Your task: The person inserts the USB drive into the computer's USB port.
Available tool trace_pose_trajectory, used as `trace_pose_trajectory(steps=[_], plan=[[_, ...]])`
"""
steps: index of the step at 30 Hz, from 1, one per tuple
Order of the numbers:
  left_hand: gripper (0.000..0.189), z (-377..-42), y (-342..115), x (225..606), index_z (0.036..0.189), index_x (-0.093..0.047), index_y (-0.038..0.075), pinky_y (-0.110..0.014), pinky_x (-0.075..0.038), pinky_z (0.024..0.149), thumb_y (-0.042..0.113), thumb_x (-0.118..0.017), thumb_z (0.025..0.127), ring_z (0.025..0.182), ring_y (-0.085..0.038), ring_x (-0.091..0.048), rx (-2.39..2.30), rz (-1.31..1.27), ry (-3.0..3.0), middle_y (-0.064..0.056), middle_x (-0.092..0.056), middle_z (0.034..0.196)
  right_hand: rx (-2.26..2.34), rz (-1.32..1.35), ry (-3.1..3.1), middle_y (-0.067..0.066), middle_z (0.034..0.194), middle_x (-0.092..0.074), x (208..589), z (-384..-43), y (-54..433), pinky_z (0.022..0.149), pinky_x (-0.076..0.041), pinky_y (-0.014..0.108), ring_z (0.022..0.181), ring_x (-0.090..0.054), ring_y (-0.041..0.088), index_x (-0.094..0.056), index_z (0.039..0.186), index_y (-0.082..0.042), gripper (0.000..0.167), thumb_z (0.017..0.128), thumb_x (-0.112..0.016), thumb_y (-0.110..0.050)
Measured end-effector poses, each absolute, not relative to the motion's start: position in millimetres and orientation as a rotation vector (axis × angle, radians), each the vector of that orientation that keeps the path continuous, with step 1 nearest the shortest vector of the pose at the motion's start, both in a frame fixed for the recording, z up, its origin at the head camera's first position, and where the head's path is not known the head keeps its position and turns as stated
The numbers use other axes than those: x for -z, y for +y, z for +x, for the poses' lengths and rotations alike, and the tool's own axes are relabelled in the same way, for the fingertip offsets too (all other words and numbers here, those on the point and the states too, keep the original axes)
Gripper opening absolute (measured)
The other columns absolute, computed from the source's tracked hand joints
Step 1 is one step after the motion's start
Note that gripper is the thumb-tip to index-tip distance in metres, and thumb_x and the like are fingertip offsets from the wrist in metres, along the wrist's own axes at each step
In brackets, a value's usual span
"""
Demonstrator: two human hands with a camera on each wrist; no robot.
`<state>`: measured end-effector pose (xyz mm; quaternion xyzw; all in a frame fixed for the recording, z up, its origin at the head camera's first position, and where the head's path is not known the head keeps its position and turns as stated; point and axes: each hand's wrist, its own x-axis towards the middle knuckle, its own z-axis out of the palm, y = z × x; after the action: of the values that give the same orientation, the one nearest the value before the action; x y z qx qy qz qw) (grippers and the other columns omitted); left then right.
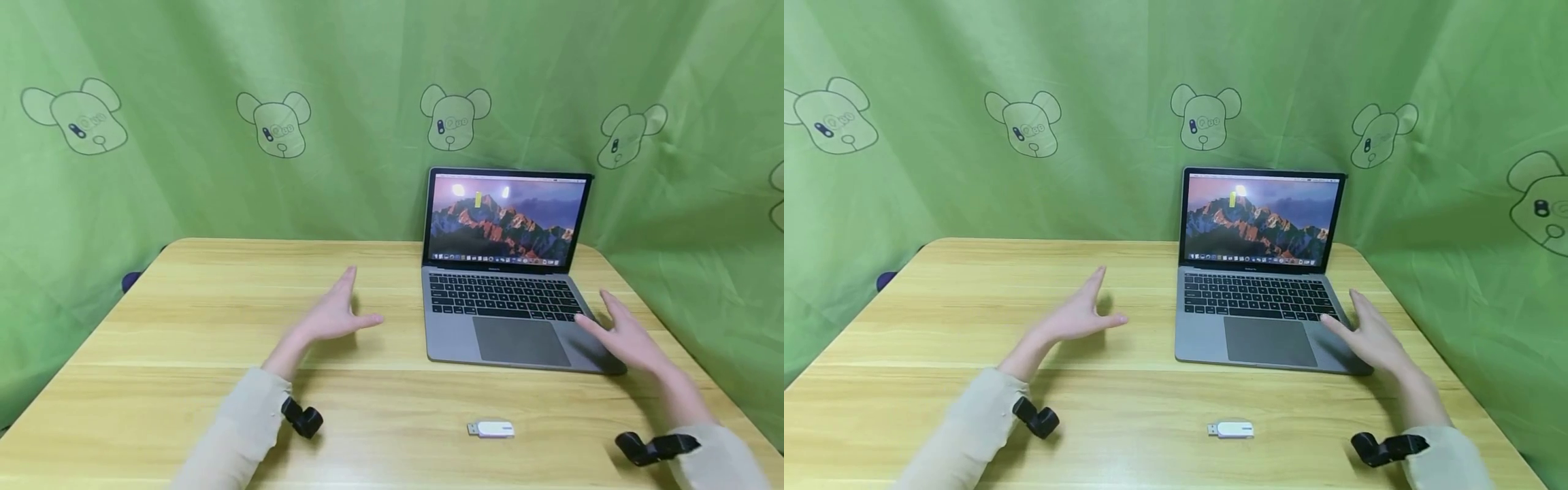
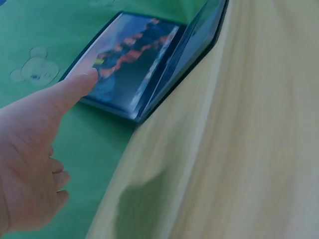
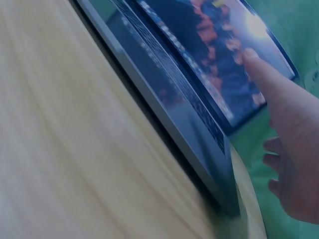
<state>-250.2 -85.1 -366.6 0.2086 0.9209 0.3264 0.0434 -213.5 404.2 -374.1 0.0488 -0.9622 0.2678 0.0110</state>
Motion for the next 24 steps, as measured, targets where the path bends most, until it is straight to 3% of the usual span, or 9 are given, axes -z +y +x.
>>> trace_pose_trajectory(steps=[5,12,24], plan=[[0.112,-244.3,-59.3,372.9,0.147,0.001,-0.001,-0.037,-0.011,0.111,0.046,-0.071,0.076,0.139,-0.029,-0.01,-1.145,0.648,2.679,-0.018,-0.002,0.152,-1.058,0.138,-3.035,0.04,0.142,0.008,377.1,-198.9,421.3,0.095,-0.007,0.073,0.126,0.003,0.059,0.017,0.142,0.004,0.085,0.097,-0.042,-0.038],[0.109,-235.5,-29.1,381.3,0.147,-0.002,-0.002,-0.037,-0.015,0.111,0.045,-0.072,0.077,0.138,-0.029,-0.014,-1.169,0.647,2.576,-0.017,-0.006,0.152,-1.097,0.189,-3.063,0.042,0.14,-0.007,386.7,-187.1,433.4,0.093,-0.017,0.071,0.125,-0.008,0.06,0.012,0.142,0.008,0.084,0.097,-0.047,-0.031],[0.107,-229.6,3.6,395.3,0.146,-0.008,-0.004,-0.038,-0.017,0.111,0.044,-0.072,0.077,0.138,-0.029,-0.017,-1.231,0.698,2.494,-0.019,-0.013,0.151,-1.077,0.127,-3.136,0.038,0.143,-0.002,389.7,-185.9,428.4,0.093,-0.01,0.073,0.127,0.0,0.059,0.001,0.144,0.008,0.084,0.095,-0.049,-0.038]])
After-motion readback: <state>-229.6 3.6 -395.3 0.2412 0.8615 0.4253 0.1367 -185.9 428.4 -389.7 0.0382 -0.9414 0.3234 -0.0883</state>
